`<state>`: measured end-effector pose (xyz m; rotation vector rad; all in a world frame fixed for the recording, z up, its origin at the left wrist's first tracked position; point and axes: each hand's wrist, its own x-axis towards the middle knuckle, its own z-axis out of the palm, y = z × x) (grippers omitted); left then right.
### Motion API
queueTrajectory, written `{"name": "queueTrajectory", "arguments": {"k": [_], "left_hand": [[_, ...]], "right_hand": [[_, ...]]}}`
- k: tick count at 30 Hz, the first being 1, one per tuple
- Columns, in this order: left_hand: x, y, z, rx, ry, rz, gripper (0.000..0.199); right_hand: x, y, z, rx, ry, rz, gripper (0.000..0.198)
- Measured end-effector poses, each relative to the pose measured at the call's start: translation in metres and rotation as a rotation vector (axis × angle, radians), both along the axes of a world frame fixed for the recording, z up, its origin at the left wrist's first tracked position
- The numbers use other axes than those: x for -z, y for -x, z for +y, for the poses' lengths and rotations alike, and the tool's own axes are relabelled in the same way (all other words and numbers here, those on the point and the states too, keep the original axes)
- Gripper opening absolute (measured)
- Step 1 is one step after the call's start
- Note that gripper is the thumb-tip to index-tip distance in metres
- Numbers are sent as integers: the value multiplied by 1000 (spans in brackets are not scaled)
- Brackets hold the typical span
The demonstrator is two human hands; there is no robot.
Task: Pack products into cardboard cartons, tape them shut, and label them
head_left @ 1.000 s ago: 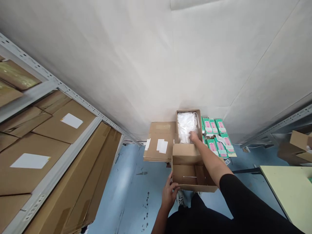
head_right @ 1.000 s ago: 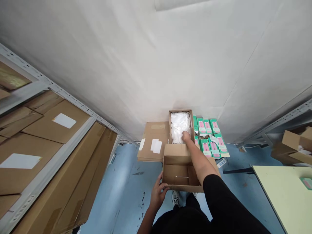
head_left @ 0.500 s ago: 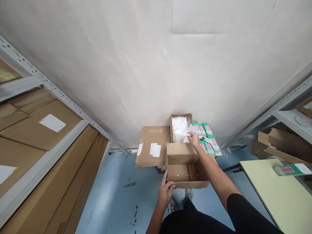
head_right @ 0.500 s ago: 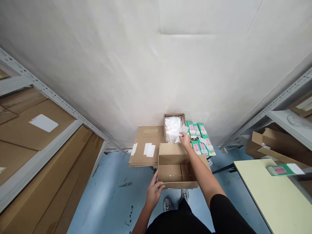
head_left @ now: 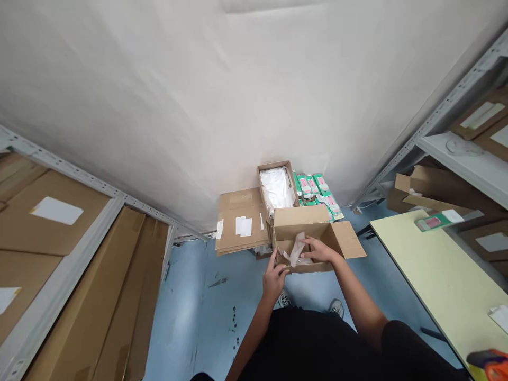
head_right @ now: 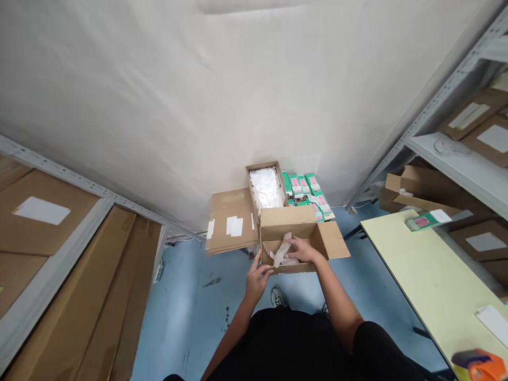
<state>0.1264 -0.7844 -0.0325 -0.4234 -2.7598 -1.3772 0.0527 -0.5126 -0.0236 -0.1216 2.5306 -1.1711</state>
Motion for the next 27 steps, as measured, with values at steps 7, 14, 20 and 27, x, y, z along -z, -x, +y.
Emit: {"name": "queueTrajectory", "arguments": {"k": [7,14,20,27], "left_hand": [[9,4,88,127,26,76,16],[9,7,231,379,3,106,13],[10,-1,370,643,-17,121,17],[7,-12,508,909,-12,103,14]], "right_hand": [[-30,-56,112,349,56,396,59],[-40,-152,258,722,-6,509,61],[-36,-257,374,973,-138,503,67],[-38,-348,421,1261,-206,438,72]]}}
